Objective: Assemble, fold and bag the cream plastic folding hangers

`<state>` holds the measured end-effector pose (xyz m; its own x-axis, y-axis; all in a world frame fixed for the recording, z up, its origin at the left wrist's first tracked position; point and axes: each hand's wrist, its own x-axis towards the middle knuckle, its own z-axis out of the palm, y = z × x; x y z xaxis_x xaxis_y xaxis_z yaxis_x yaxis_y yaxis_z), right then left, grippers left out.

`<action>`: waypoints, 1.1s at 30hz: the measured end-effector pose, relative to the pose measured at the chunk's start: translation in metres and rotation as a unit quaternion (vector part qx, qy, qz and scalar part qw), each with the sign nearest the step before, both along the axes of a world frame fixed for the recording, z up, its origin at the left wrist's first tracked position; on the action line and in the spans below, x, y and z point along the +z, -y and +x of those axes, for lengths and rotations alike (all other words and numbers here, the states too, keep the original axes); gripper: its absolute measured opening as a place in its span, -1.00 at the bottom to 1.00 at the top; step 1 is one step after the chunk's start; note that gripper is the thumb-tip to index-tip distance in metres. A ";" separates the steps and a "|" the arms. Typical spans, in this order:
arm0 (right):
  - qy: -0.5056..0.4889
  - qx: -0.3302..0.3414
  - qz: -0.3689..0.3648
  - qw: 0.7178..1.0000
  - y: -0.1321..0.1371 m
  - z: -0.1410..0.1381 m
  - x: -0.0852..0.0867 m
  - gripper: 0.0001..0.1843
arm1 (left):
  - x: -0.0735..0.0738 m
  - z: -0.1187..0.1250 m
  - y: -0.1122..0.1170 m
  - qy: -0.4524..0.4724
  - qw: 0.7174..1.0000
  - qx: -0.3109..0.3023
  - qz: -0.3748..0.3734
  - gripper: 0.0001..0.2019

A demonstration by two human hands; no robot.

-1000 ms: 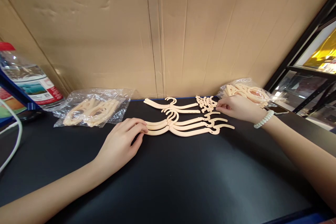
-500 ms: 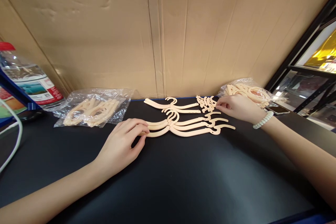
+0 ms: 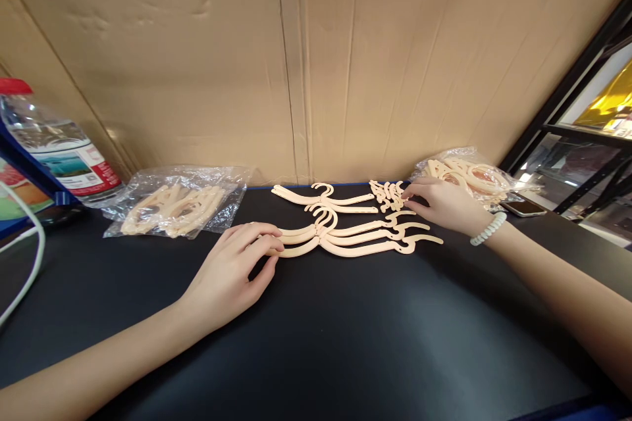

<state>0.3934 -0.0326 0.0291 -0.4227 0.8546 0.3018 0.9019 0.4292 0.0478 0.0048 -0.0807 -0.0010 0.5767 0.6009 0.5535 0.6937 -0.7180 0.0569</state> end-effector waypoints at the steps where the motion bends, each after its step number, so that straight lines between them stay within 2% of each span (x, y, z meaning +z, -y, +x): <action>1: 0.001 0.000 0.005 1.000 -0.001 0.000 -0.001 -0.72 | 0.000 0.000 0.000 0.000 1.000 0.001 -0.001 -0.87; 10: -0.015 -0.001 0.041 0.999 -0.007 0.000 -0.011 -0.74 | 0.001 0.000 0.000 0.003 1.000 0.001 0.001 -0.85; 16: -0.017 0.034 0.045 0.998 -0.021 -0.004 -0.015 -0.73 | 0.011 -0.003 -0.010 -0.003 1.000 0.011 -0.011 -0.81; 22: -0.024 0.059 0.041 0.997 -0.036 -0.016 -0.016 -0.74 | 0.029 0.006 -0.048 -0.078 0.994 0.052 -0.061 -0.75; 26: -0.014 0.076 0.031 0.997 -0.041 -0.026 -0.019 -0.74 | 0.039 0.020 -0.083 -0.116 0.990 0.040 -0.073 -0.76; 29: -0.008 0.076 0.026 0.997 -0.043 -0.028 -0.023 -0.75 | 0.040 0.030 -0.104 -0.151 0.985 0.021 -0.077 -0.79; 33: -0.010 0.072 0.026 0.997 -0.047 -0.025 -0.027 -0.78 | 0.035 0.040 -0.117 -0.176 0.982 0.004 -0.069 -0.91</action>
